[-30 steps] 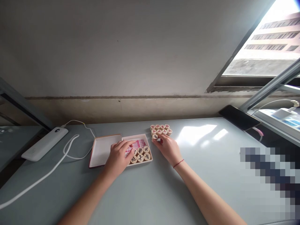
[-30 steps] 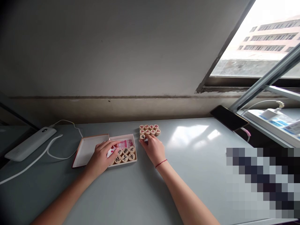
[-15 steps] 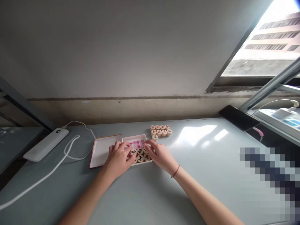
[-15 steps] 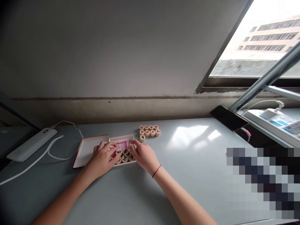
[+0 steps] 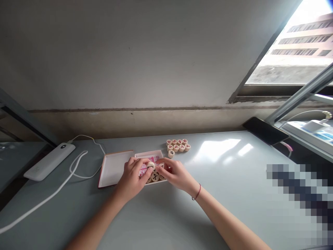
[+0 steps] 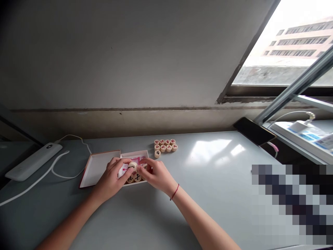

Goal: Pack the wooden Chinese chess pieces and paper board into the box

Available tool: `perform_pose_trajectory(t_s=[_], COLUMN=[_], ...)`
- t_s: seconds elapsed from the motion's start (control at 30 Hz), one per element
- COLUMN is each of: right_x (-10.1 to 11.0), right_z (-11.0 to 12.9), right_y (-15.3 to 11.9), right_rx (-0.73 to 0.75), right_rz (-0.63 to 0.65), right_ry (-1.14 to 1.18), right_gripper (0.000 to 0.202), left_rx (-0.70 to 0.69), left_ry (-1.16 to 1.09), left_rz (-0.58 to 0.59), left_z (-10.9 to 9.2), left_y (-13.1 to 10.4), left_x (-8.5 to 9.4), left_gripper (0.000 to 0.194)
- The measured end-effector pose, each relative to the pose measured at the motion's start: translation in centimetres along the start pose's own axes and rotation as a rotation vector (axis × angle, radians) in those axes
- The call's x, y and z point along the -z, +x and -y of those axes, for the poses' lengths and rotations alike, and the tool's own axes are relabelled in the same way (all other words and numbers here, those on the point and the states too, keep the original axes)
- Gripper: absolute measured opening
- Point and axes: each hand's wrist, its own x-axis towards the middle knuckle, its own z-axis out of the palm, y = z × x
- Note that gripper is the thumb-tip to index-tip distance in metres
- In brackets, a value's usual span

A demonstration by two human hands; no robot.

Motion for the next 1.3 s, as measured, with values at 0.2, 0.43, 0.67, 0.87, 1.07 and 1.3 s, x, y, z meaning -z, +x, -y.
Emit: perform_pose_trajectory(t_s=[0.2,0.43,0.67,0.87,1.07,1.3], right_x=[0.9,6.2,6.2,4.6,1.2,3.7], right_z=[0.2,-3.5,-5.5,-2.3,0.6,-0.8], right_y=[0.0,1.1,1.5,0.7,-0.3,0.5], right_rx=[0.032,-0.321,-0.383,-0.122,-0.015,-0.126], right_rz=[0.022,-0.244,-0.231,-0.171,0.186,0.022], right_ry=[0.153,-0.087,-0.231,-0.155,0.236,0.267], right_gripper=[0.022,0.024,0.031,0.037,0.034,0.029], left_rx=[0.073,0.253,0.233,0.16,-0.047,-0.015], left_ry=[-0.253,-0.47,-0.482,-0.348,-0.26,-0.206], left_rz=[0.006,-0.111,-0.155,-0.055,-0.021,-0.015], left_z=[-1.0,0.5,1.0,-0.2,-1.2,-1.0], left_y=[0.0,0.1,0.2,-0.1,-0.3,-0.6], left_x=[0.3,-0.7,-1.3,-0.9,-1.0,-1.4], left_gripper=[0.017,0.02,0.022,0.025,0.018,0.03])
